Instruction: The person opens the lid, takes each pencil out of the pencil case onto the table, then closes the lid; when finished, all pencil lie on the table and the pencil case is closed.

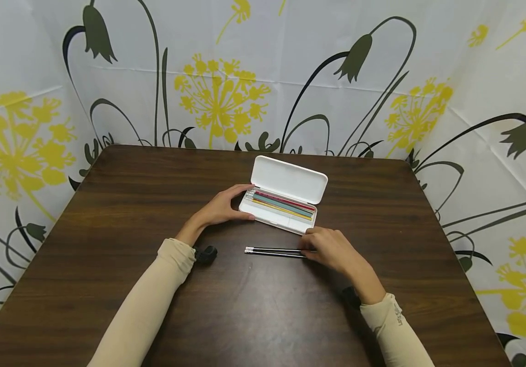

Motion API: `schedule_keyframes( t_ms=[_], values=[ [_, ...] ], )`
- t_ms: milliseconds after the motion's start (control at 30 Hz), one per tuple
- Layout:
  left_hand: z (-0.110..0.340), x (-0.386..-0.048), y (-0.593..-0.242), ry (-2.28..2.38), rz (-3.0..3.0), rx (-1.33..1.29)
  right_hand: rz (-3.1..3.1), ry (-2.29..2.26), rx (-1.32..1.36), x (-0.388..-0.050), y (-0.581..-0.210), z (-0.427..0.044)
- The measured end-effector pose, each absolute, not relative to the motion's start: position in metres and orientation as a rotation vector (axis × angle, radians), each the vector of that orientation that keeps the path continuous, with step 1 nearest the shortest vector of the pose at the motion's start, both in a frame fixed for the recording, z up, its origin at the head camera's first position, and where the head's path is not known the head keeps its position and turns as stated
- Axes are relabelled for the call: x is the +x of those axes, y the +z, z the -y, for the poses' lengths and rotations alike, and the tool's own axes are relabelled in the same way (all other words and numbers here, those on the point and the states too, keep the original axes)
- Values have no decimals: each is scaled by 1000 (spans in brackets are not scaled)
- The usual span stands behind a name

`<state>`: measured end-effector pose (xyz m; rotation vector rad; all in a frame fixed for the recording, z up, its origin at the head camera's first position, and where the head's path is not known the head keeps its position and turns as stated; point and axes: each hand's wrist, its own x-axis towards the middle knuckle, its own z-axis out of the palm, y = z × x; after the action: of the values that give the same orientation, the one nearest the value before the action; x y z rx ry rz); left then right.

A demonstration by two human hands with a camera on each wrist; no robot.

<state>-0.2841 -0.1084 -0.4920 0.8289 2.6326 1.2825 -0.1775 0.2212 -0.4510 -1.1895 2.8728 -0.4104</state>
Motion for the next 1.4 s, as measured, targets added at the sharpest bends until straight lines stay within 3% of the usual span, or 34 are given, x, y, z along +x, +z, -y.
schedule_keyframes(
  t_ms=[200,600,1400],
  values=[
    [111,-285,-493,1282,-2631,832,-2869,-498,-1167,-188,-438,-214],
    [110,-281,-497,1276,-2642,848,-3137,-510,-990,-247,-420,-187],
    [110,-284,-495,1287,-2642,861,-3061,-444,-787,-260,-443,-185]
  ],
)
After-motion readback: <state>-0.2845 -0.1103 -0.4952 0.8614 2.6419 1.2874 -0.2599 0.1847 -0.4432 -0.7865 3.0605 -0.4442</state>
